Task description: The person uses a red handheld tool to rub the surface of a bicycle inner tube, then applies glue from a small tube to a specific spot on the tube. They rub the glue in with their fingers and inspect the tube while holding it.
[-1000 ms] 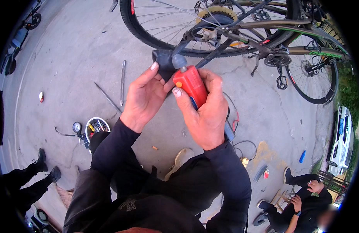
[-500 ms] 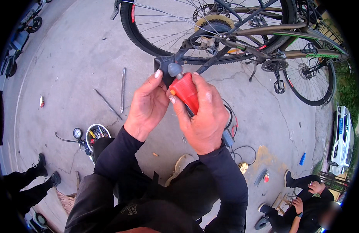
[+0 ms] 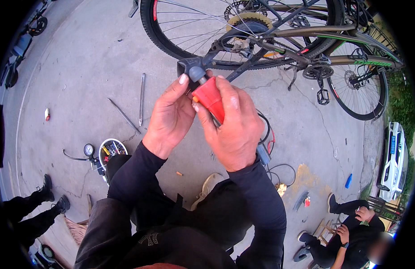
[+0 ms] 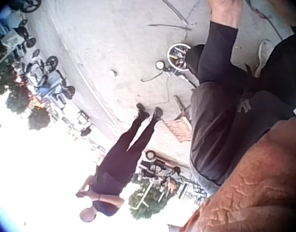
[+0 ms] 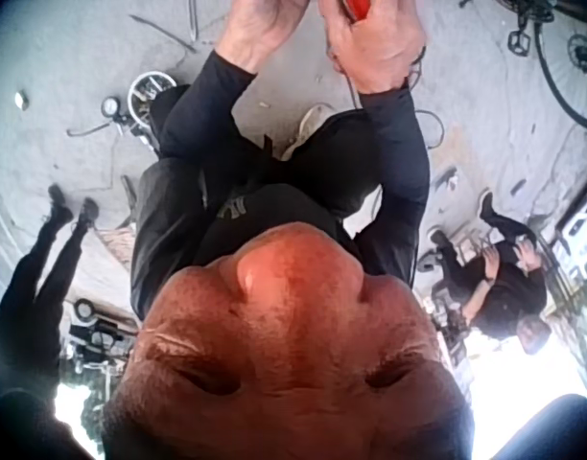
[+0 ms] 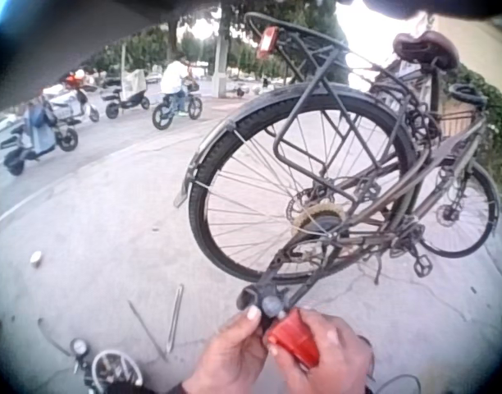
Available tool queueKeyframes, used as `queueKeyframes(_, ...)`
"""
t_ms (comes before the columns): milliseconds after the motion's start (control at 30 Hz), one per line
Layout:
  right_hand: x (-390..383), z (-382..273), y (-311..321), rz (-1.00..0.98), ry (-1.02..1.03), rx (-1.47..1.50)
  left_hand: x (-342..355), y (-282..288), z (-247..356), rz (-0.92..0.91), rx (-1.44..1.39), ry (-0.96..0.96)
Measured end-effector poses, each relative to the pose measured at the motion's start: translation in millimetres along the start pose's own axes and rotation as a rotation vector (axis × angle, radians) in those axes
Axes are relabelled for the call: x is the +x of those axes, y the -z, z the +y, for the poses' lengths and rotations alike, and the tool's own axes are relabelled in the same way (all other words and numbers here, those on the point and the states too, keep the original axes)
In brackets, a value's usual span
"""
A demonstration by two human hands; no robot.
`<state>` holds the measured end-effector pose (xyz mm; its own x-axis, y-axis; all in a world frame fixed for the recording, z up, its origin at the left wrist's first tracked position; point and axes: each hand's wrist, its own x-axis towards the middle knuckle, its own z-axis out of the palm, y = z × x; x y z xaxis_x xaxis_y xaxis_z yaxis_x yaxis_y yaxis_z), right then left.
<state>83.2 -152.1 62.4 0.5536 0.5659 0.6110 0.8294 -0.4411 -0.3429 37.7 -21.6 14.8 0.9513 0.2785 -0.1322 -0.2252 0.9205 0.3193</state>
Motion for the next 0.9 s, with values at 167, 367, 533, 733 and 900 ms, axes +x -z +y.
queueKeyframes(167, 2, 2, 0, 0.007, -0.004, -0.019, 2, 7, -1, -0.033, 0.107, -0.002)
queueKeyframes(367, 2, -2, 1, -0.031, -0.086, 0.028, 5, 13, -1, -0.044, 0.099, 0.001)
queueKeyframes(533, 0, 0, 0, -0.015, -0.037, 0.002, 4, 10, -2, -0.025, 0.092, 0.012)
queueKeyframes(733, 0, 1, -1, -0.024, -0.026, -0.014, 3, -2, 1, 0.023, 0.031, 0.004)
queueKeyframes(900, 0, 6, -1, -0.025, -0.013, -0.01, 5, 9, 1, -0.033, 0.087, 0.02)
